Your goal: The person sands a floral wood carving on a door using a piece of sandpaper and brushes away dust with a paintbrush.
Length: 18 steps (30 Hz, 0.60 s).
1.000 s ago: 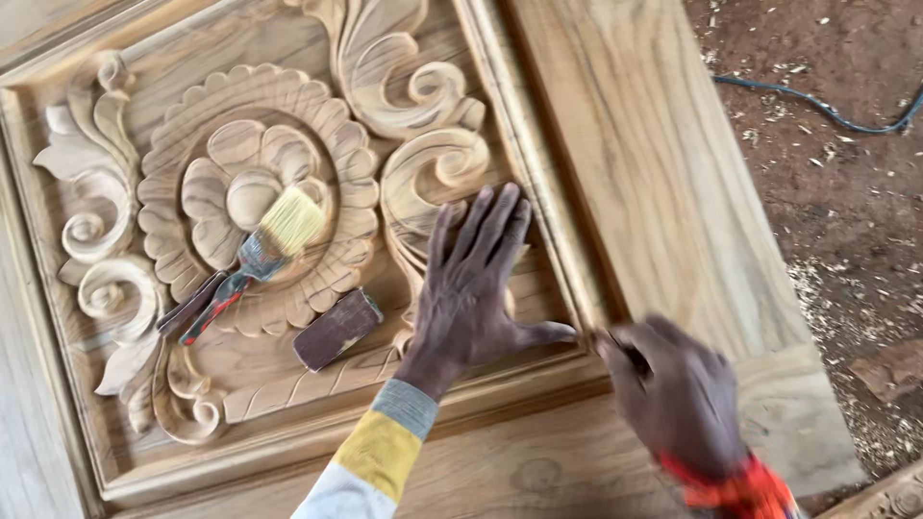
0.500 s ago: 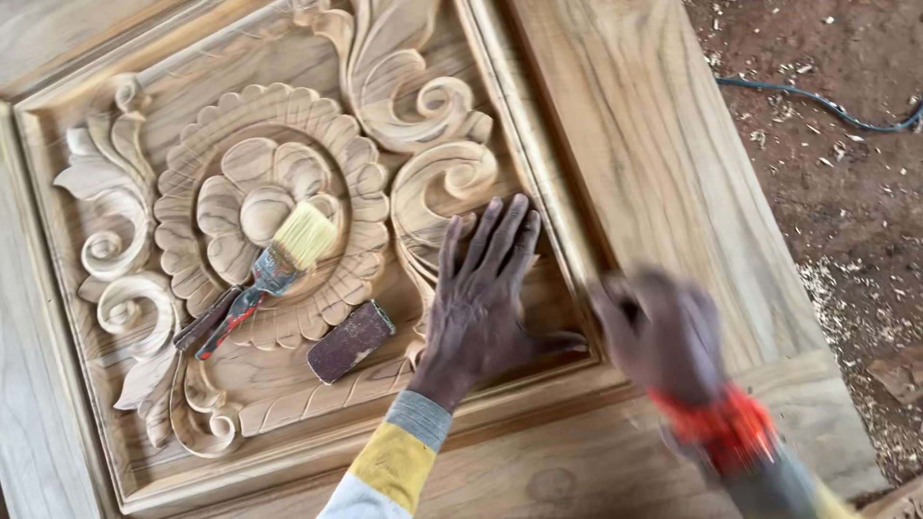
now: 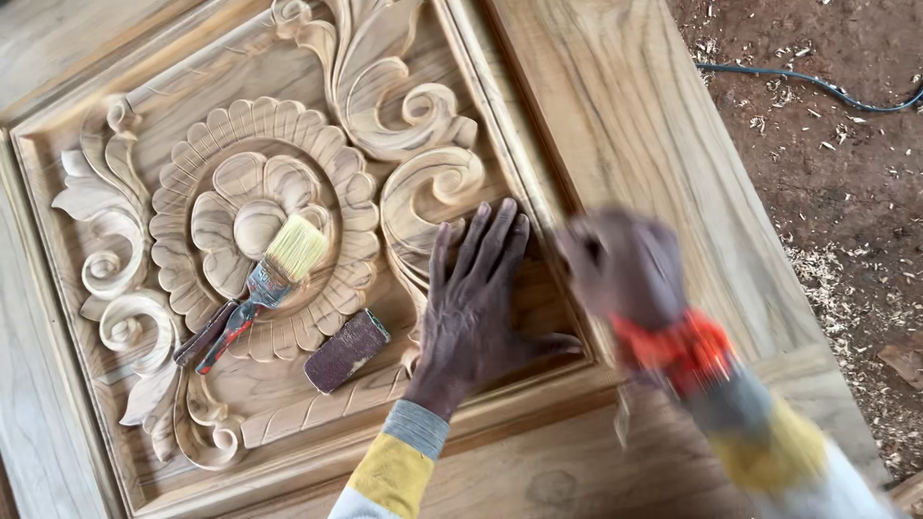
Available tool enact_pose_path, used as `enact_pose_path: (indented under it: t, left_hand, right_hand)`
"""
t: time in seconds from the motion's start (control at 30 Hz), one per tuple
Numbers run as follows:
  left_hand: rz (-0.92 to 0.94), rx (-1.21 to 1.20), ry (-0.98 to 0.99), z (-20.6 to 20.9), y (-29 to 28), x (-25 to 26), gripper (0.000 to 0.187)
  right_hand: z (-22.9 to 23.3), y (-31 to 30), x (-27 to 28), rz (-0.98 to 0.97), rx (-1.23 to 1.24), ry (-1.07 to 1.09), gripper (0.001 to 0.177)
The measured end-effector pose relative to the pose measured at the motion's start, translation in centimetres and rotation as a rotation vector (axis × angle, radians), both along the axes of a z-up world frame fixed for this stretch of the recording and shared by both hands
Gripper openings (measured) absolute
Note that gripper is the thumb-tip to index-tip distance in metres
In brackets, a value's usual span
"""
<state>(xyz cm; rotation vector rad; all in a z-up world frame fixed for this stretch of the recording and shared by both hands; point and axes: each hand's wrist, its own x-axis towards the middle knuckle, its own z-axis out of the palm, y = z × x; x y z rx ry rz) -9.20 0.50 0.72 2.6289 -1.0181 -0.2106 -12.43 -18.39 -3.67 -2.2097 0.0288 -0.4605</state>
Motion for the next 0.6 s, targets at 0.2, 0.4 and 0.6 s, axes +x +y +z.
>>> enact_pose_path:
  t: [0.2,0.4,0.6]
  left_hand:
    - [0.029,0.040,0.011,-0.5,-0.5,0.0,0.136]
    - [0.020,0.033,-0.038,-1.6,0.1,-0.2,0.139]
    - [-0.057,0.720,-0.755,-1.7,0.0,0.1,0.117]
  right_hand:
    - [1.4,-0.7,-4.1,-0.007,0.026,0.458,0.018]
    - [3.1,-0.5,-7.0,-0.026,0.058,0.371,0.019]
    - [3.4,-0.7,-8.1,0.037,0.017,0.252,0.015]
